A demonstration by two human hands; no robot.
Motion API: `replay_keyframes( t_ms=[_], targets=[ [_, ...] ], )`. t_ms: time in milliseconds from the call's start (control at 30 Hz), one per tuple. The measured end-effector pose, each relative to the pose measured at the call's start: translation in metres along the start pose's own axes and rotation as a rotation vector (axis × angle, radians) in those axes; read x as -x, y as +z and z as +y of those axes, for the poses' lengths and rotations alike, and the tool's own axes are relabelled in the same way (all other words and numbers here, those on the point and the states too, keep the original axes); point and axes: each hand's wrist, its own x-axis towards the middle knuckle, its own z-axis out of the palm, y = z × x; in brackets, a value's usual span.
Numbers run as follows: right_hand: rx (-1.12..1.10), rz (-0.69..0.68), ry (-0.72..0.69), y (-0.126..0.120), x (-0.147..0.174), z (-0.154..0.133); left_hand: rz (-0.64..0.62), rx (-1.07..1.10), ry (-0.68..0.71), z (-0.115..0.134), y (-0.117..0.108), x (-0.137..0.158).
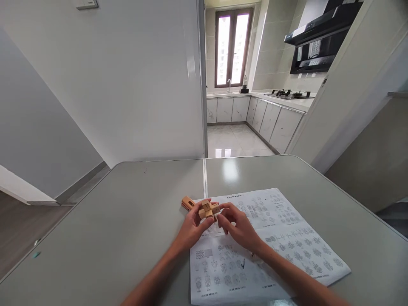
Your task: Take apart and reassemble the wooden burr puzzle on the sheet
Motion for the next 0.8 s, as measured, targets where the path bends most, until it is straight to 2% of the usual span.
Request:
replay_keyframes(
  t_ms=[100,333,533,667,800],
  targets=[
    [0.007,0.018,-0.024,-0.0060,-0.0019,0.0010,-0.029,-0.016,-0.029,-0.0016,-0.0007,-0.0002],
    [0.179,-0.011,-0.106,-0.0087,-0.0001,-0.0019,-0.087,-0.227,-0.049,-0.0091,0.0017,0.0023],
    [0.256,-0.004,-0.173,-0.0082,0.0026,-0.0008,-0.138,-0.235,-0.057,-0.0056,-0.0014,-0.0003],
    [0.235,0.005,-0.163,-0.0071,0.0027,0.0004,-0.139,-0.187,-0.053,-0.0049,-0.0005,0.0003],
    [0.193,0.037,-0.095,-0.0059,0.0021,0.0028,-0.108,-0.158,-0.027,-0.0011,0.0037,0.0037]
  ],
)
